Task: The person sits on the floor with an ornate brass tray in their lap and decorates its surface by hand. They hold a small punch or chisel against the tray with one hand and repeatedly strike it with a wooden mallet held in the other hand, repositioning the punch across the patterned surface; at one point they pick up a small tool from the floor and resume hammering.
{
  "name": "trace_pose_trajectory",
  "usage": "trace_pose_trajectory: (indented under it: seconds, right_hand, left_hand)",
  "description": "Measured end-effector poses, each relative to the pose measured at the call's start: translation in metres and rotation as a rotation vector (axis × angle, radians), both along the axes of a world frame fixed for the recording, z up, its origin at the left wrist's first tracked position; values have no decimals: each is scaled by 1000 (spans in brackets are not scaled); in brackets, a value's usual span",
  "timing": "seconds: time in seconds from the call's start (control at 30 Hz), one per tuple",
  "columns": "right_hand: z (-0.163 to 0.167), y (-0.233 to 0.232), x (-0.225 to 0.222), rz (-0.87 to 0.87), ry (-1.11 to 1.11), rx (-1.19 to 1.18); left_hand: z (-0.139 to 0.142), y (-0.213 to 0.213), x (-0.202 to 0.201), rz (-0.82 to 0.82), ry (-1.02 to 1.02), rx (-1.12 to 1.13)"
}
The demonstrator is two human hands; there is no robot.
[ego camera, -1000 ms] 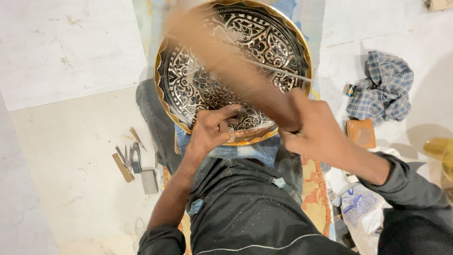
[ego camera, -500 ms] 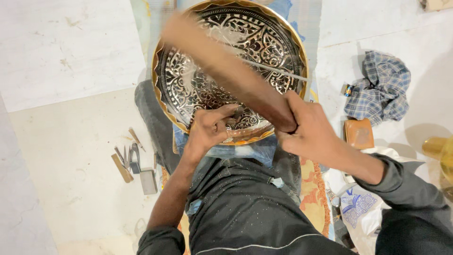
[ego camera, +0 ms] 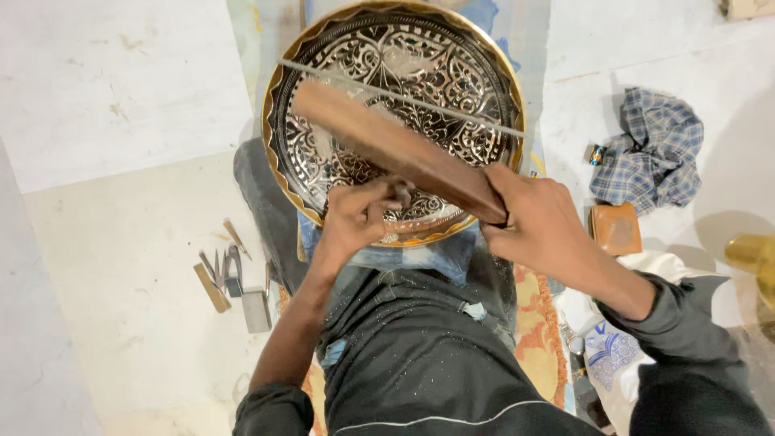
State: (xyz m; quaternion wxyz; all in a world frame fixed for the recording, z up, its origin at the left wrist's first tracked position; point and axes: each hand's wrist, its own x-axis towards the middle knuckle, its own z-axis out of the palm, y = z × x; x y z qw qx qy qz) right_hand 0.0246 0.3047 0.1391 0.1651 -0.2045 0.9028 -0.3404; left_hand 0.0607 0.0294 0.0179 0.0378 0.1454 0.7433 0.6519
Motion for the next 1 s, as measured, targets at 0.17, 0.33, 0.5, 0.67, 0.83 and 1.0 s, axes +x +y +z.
trace_pose_trajectory:
  seconds: [0.17, 0.33, 0.5, 0.67, 0.83, 1.0]
  right_hand:
    - [3, -8, -1, -67, -13, -24]
    - [9, -10, -7, -59, 56, -68]
    - [16, -13, -6, -161, -46, -251]
    - [22, -14, -14, -22, 77, -81]
    - [29, -11, -26, 152, 11, 140]
    - [30, -17, -21, -106, -83, -170]
  left_hand:
    - [6, 4, 2, 38, 20, -62]
    - [10, 5, 0, 67, 66, -126]
    - [12, 7, 3, 74, 27, -90]
    - [7, 5, 3, 78, 64, -85]
    - [-1, 4, 1, 90, 85, -209]
    - [0, 5, 2, 96, 79, -120]
